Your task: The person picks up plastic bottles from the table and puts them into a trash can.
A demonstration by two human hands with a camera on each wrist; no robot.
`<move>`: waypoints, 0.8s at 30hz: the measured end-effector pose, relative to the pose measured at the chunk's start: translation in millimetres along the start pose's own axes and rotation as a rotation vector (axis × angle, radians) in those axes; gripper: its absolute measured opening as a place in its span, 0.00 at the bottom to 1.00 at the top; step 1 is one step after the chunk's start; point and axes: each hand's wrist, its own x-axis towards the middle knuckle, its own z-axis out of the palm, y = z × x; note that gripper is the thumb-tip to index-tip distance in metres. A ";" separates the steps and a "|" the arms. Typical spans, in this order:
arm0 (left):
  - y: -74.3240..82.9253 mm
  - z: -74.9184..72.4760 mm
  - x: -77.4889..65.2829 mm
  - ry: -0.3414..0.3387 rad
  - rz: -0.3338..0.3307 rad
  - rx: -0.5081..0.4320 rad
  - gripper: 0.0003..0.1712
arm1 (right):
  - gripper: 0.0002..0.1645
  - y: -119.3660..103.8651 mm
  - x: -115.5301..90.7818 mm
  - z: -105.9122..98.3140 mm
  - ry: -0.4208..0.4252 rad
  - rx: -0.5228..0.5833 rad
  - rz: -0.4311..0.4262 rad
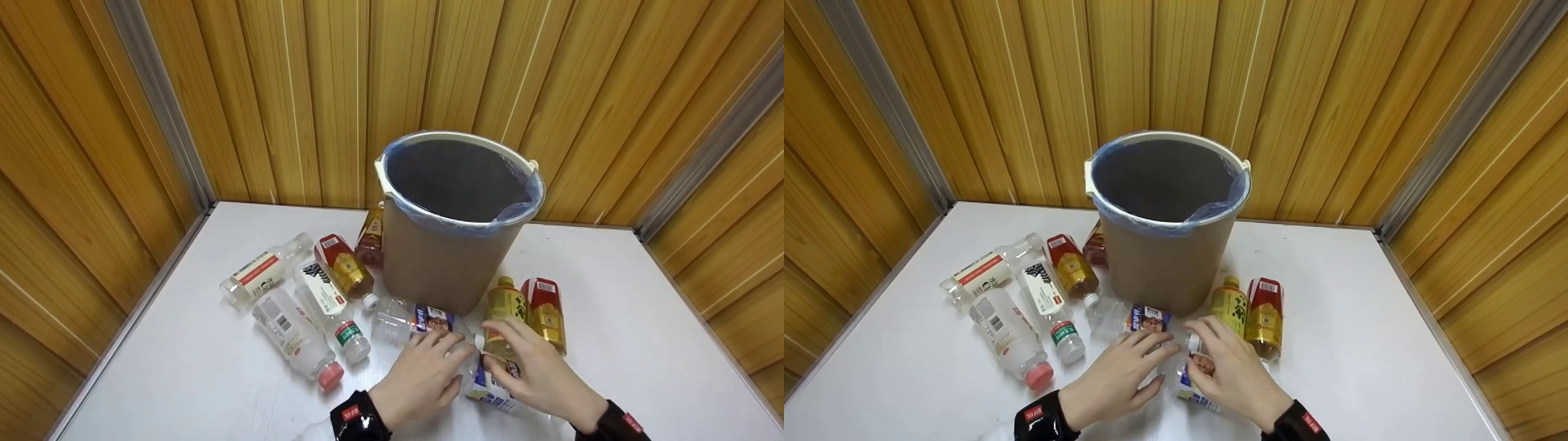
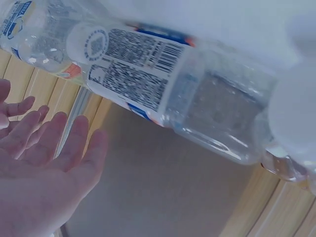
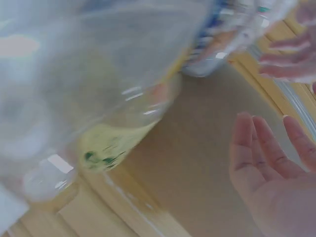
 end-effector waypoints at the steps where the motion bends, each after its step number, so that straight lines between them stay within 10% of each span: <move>1: 1.3 0.8 0.6 -0.005 0.004 0.003 0.24 | 0.32 2.7 -3.4 0.6 -0.005 -0.032 -0.004; 12: 5.3 8.6 -2.7 -0.079 0.022 0.015 0.26 | 0.36 29.8 -36.7 6.9 -0.014 -0.182 -0.156; 24: 5.3 10.7 -12.2 -0.126 0.025 0.000 0.25 | 0.39 29.6 -48.8 14.7 -0.108 -0.161 -0.096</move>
